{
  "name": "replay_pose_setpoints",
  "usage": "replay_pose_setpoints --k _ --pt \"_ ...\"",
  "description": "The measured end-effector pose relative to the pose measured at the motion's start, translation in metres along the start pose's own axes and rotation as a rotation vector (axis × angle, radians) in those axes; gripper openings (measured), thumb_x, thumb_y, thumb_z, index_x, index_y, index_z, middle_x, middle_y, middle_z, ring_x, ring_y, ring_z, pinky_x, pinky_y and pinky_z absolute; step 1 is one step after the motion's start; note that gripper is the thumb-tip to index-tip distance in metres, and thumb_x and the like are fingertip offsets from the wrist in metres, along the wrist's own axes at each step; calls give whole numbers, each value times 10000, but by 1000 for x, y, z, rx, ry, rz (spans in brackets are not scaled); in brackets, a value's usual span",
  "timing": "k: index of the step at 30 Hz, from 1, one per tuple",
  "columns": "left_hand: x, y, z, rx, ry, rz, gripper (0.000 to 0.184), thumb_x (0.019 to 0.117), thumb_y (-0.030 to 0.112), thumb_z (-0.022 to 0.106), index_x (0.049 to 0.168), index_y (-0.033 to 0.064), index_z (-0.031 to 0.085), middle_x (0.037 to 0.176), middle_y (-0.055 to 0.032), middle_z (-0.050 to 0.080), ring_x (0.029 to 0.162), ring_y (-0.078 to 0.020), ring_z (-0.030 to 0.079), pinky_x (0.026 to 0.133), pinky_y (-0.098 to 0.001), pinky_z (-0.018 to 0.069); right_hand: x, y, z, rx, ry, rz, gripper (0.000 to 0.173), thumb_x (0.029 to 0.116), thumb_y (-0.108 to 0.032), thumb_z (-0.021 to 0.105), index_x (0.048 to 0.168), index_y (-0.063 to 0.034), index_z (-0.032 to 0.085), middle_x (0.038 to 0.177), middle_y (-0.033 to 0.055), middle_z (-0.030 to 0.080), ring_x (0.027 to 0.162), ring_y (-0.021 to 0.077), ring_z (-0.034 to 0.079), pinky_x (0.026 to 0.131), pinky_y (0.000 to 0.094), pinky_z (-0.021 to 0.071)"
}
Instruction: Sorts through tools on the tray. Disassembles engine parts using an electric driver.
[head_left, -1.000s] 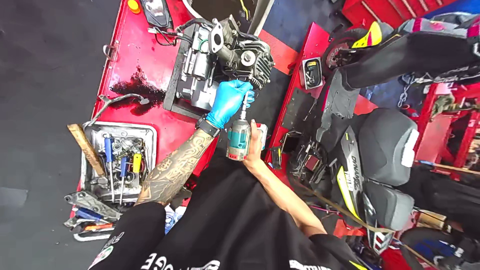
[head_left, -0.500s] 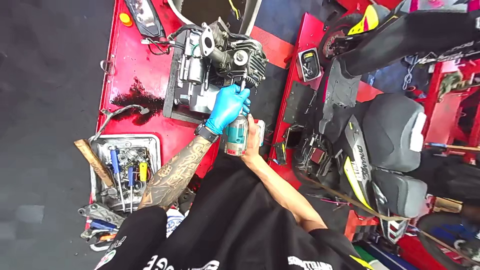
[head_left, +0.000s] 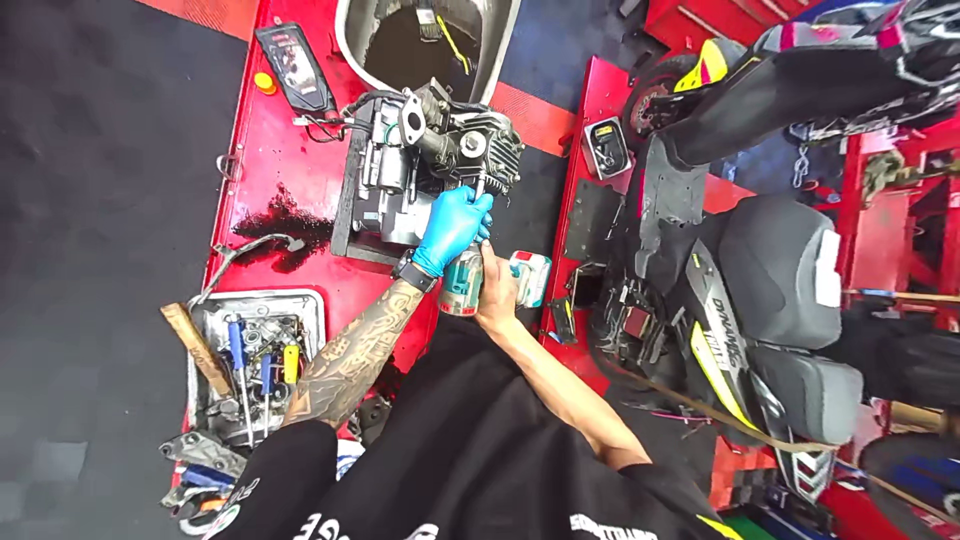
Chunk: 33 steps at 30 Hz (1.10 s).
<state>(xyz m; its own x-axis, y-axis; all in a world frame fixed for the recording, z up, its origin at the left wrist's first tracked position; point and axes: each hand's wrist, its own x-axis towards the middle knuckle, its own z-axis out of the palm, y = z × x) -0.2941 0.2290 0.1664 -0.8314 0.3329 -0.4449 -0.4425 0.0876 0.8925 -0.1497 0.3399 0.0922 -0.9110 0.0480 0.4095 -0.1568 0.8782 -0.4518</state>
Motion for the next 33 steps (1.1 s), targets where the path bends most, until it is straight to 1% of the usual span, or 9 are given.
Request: replay_pose_setpoints --k 2,5,10,14,17,19,23,26,33 --pt "1 -1 1 -22 -5 4 293 1078 281 552 1026 11 653 778 -58 726 638 -153 719 630 -318 638 2 4 -4 -29 -24 -15 624 874 -248 715 1457 -90 560 1147 186 692 975 310 693 764 459 600" --pt "-4 2 4 -56 -5 9 301 1087 283 532 1023 12 648 767 -54 712 622 -144 703 614 -308 628 3 5 -10 82 -48 20 697 884 -291 714 1501 -55 490 1166 196 675 988 301 694 777 479 609" --pt "-4 6 2 -147 -55 -24 320 1101 276 500 1057 -1 654 772 -65 694 609 -146 682 590 -301 614 6 -6 -17 90 -48 70 791 840 -293 777 1519 -34 463 1157 175 682 981 282 700 787 467 618" --pt "4 -4 -4 -361 -189 -35 327 1116 250 447 1109 -1 657 793 -56 649 622 -137 633 594 -287 588 8 -9 -25 -3 -85 81 806 832 -300 772 1545 -102 452 1095 161 680 890 294 693 686 472 602" --pt "5 -6 -4 -351 -198 -10 335 1119 257 438 1102 6 660 792 -46 641 625 -125 625 594 -280 581 8 -10 -28 -27 -113 96 816 833 -292 761 1565 -136 435 1021 163 652 820 300 665 644 472 580" --pt "5 -7 -4 -323 -204 7 345 1123 262 425 1101 8 658 793 -46 646 631 -125 626 602 -279 577 9 -12 -30 -60 -126 64 786 844 -265 745 1561 -145 445 1099 170 670 888 307 687 668 471 597" --pt "3 -5 -3 -326 -204 -5 382 1130 286 397 1126 8 659 801 -51 648 639 -130 635 607 -284 586 12 -12 -35 -27 -145 40 761 867 -232 733 1560 -117 441 1236 175 673 1050 314 686 824 476 605" --pt "3 -7 -3 -323 -209 -8 383 1129 290 394 1134 5 650 810 -44 645 647 -125 633 612 -281 584 8 -12 -33 14 -164 64 817 869 -253 747 1581 -79 387 1225 176 673 1079 317 683 866 492 601" --pt "-10 -19 6 -67 -96 96 385 1131 308 392 1142 38 667 833 -52 705 688 -135 682 665 -302 606 -4 1 -26 83 -103 -30 690 908 -216 678 1534 -40 448 1213 204 677 1082 328 684 907 484 593"
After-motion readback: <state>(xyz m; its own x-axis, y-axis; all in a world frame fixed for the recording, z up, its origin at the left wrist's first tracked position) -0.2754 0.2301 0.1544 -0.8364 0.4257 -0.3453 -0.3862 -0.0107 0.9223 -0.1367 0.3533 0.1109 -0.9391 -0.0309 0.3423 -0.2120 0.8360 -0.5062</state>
